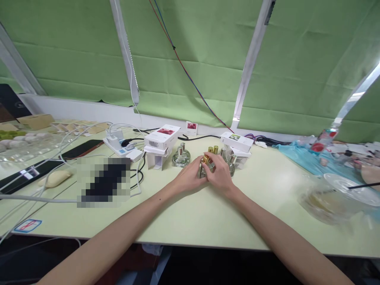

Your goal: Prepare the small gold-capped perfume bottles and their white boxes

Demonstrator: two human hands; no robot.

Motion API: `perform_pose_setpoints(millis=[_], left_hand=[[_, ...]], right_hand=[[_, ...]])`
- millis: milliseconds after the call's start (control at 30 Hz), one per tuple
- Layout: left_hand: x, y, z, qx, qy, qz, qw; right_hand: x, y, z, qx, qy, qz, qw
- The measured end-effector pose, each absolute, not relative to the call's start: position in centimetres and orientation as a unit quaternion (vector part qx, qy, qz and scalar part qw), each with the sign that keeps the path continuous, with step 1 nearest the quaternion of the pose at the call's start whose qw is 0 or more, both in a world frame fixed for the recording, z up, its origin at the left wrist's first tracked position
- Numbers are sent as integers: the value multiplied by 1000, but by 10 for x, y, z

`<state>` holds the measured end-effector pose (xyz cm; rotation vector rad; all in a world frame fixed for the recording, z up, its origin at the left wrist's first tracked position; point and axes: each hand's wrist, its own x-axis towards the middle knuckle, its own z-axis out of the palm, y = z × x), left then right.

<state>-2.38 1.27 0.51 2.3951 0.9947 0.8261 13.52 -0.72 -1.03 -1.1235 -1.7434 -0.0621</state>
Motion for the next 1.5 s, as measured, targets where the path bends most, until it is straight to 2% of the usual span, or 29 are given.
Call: perform_pose_setpoints(millis=[433, 1000, 1500], left_hand=[[-25, 13, 6, 857, 367, 295, 208], [-26, 14, 4, 867, 390, 271, 148], [-24, 14, 2, 851, 416, 274, 164]], right_hand=[[133, -8, -7, -476, -709, -20, 519], [133, -9, -8, -479, -708, -24, 518], [133, -8, -8, -475, -710, -14, 520]])
